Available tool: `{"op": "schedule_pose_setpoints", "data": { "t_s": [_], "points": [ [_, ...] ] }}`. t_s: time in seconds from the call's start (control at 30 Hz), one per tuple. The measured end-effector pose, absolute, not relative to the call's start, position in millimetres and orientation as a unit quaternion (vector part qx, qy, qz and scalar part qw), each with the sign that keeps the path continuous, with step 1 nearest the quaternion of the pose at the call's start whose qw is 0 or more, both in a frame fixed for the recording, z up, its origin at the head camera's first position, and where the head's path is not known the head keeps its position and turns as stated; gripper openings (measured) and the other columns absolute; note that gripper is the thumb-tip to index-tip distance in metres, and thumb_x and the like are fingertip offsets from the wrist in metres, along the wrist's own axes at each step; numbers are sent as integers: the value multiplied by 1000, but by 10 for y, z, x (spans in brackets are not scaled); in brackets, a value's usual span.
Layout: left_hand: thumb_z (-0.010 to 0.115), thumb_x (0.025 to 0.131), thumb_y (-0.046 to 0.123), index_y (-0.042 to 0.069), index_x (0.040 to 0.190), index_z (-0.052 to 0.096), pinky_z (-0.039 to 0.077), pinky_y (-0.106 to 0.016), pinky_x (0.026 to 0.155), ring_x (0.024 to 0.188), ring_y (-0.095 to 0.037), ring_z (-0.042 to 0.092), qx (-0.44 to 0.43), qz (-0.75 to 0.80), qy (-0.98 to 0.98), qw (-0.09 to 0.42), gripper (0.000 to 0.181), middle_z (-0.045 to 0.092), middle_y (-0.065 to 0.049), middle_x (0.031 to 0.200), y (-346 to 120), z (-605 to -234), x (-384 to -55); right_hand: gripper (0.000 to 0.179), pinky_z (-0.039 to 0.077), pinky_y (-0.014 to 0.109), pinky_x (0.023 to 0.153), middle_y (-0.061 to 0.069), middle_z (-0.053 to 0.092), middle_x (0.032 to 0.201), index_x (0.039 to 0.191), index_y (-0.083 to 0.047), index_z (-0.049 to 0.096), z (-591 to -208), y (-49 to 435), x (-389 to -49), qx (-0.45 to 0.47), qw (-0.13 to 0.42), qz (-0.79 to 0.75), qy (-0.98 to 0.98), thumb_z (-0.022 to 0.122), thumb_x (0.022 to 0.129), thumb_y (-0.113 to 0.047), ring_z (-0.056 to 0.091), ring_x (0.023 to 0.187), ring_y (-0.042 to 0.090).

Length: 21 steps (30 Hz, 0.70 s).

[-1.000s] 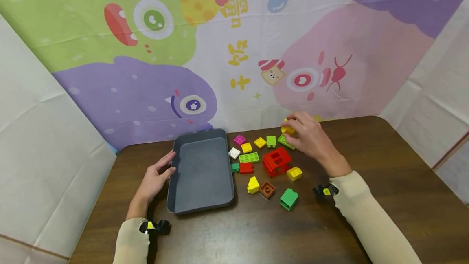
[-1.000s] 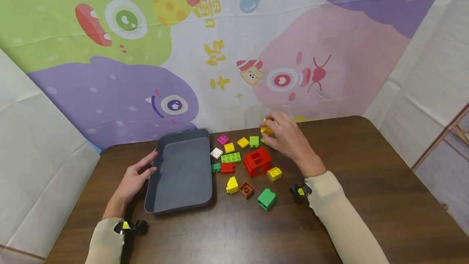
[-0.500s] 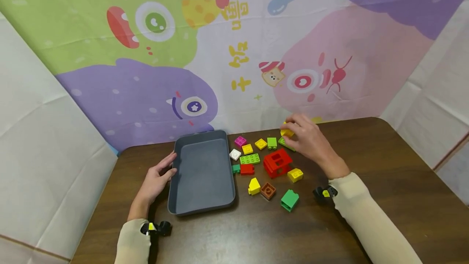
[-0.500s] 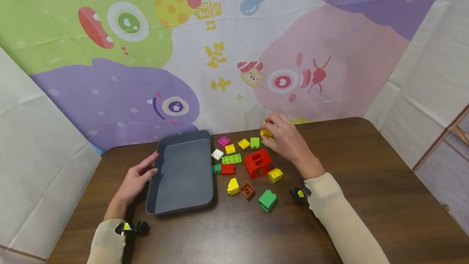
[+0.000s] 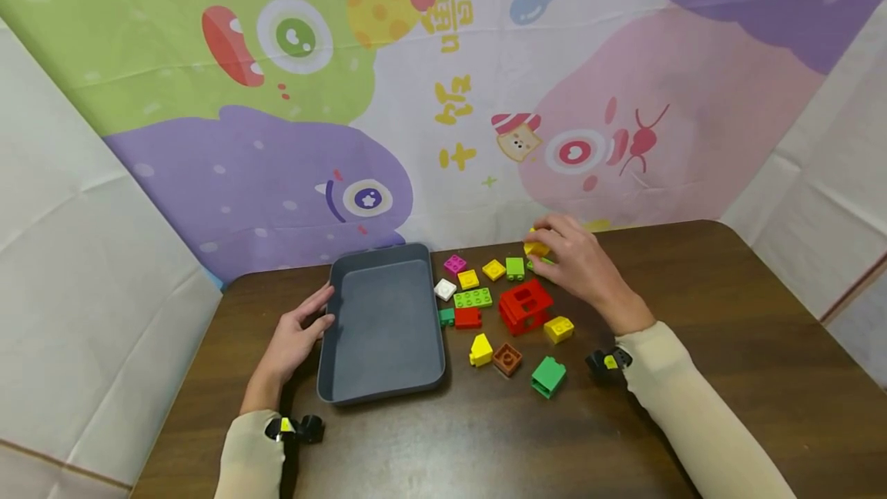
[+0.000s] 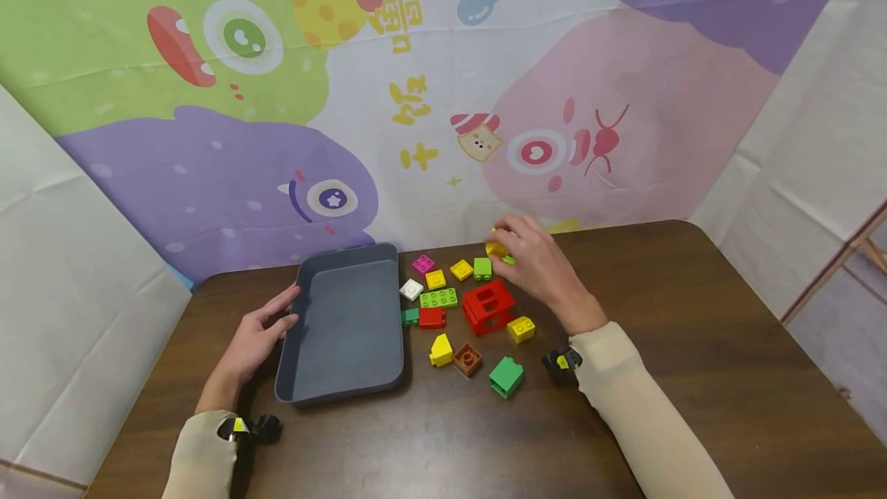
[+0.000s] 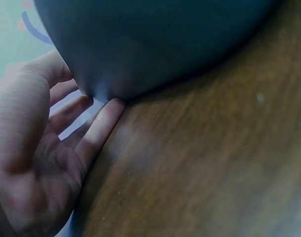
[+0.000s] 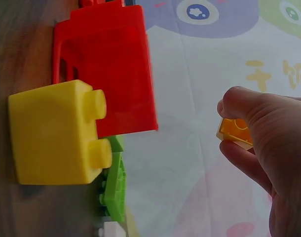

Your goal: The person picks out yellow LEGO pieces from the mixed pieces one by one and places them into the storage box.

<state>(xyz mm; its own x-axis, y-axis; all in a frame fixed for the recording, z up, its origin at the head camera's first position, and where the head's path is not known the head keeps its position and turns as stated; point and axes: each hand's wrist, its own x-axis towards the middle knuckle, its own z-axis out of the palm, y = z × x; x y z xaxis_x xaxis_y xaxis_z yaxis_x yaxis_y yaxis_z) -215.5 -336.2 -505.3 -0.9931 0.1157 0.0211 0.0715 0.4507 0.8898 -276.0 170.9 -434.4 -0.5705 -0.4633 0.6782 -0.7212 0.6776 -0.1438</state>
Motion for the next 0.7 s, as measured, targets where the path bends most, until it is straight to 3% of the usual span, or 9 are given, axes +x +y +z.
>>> {"op": "schedule_pose_setpoints", "data": {
  "t_s": [0.37,0.7],
  "points": [
    [60,115,6,3,172,45,53,-10,90,166,-51,40,52,521,852,21,59,31,-17,187,-3330,-4992,-2129,25,68,47,87,17,74,111,110,-1,84,-4057,1658,-2846,349,318,200,-858,94,87,-1,69,102,36],
    [60,115,7,4,172,45,54,-12,93,167,-52,39,53,522,851,24,59,31,-17,187,-3318,-4978,-2117,23,66,49,92,17,73,113,112,-1,85,-4074,1661,-2910,344,266,210,-876,92,90,-1,67,106,36]
  ]
}}
